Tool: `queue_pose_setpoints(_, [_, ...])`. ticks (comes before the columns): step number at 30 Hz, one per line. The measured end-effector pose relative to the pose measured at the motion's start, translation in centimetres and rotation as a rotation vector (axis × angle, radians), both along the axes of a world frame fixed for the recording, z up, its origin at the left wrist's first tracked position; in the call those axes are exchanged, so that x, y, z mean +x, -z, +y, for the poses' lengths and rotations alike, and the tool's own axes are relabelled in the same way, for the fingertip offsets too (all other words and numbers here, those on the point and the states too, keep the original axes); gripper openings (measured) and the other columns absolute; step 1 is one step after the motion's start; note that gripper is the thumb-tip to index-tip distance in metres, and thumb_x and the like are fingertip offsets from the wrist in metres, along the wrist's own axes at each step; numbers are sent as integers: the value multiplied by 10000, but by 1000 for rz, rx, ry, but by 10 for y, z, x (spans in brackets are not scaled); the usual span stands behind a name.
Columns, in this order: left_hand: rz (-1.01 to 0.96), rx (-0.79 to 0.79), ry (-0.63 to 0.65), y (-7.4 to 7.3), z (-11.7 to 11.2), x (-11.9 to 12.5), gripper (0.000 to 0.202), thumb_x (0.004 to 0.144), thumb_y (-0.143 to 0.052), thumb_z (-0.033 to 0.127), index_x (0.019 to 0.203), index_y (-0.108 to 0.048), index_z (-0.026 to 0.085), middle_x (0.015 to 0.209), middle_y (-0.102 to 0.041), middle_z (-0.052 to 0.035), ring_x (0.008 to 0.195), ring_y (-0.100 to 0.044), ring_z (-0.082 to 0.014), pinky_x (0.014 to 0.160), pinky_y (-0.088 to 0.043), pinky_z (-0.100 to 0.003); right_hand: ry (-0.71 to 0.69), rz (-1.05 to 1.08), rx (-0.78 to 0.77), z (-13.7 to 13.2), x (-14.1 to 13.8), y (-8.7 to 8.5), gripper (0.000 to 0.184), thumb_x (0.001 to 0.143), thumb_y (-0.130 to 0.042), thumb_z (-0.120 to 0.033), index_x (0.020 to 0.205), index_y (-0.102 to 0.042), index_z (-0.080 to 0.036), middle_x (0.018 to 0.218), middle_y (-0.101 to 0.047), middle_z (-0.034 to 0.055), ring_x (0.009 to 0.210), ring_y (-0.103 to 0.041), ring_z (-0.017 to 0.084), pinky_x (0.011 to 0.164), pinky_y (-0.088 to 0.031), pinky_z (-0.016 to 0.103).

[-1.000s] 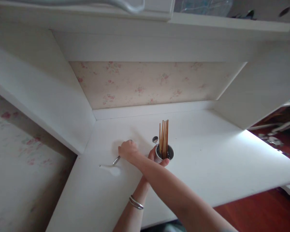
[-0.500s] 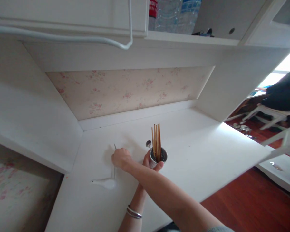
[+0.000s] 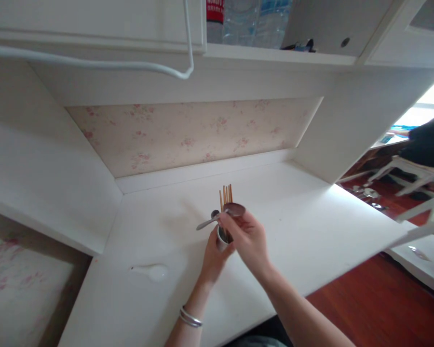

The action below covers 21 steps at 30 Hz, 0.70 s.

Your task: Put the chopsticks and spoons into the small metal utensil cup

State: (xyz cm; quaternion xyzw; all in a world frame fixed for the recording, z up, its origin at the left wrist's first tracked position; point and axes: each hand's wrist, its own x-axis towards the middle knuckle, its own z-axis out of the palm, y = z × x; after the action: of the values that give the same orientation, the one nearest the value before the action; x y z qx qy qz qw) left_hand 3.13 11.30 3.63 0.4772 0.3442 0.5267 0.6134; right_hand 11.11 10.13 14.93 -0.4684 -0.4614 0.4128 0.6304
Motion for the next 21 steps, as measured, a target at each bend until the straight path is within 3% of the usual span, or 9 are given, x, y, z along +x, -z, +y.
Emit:
queue_pose_setpoints(3, [-51,47,9,0,-7,5,703,744,-756,416,1344,-482,172,1329,-586,-125,1236,-528,-298,1085,-372,-423,152,60,-56,12,46,9,243,759,-733,-414,885,-722,-206,780,-693,18,735,-603,175,689,-487,300])
queue_pose_setpoints(7, [-9,51,-23,7,-9,7,658,781,-732,393,1350,-467,197,1343,-575,-118,1248,-519,-268,1099,-342,-405,165,3,-175,28,79,34,239,725,-738,-425,814,-729,-203,810,-677,25,818,-582,202,747,-455,327])
queue_pose_setpoints(12, [28,50,-44,13,-8,6,664,780,-733,387,1352,-459,193,1347,-565,-125,1252,-512,-271,1080,-365,-390,63,-149,-236,33,71,63,203,710,-723,-409,692,-728,-207,932,-673,39,918,-599,229,874,-423,365])
queue_pose_setpoints(15, [8,47,-50,16,-7,6,672,774,-732,409,1349,-460,192,1350,-560,-126,1247,-516,-276,1070,-383,-392,46,-148,-241,31,60,75,211,699,-731,-407,644,-707,-205,990,-663,54,927,-610,230,869,-446,360])
queue_pose_setpoints(17, [8,50,-65,17,-7,7,677,767,-734,426,1344,-469,192,1352,-560,-126,1251,-514,-279,1074,-382,-394,40,-62,-250,29,55,82,194,692,-740,-393,746,-703,-211,980,-668,55,898,-622,230,806,-481,354])
queue_pose_setpoints(21, [38,53,-84,18,-7,6,699,745,-744,458,1337,-487,188,1355,-562,-127,1254,-513,-292,1076,-384,-408,-2,90,-312,27,52,92,340,692,-750,-363,981,-629,-231,896,-687,40,823,-647,236,727,-510,369])
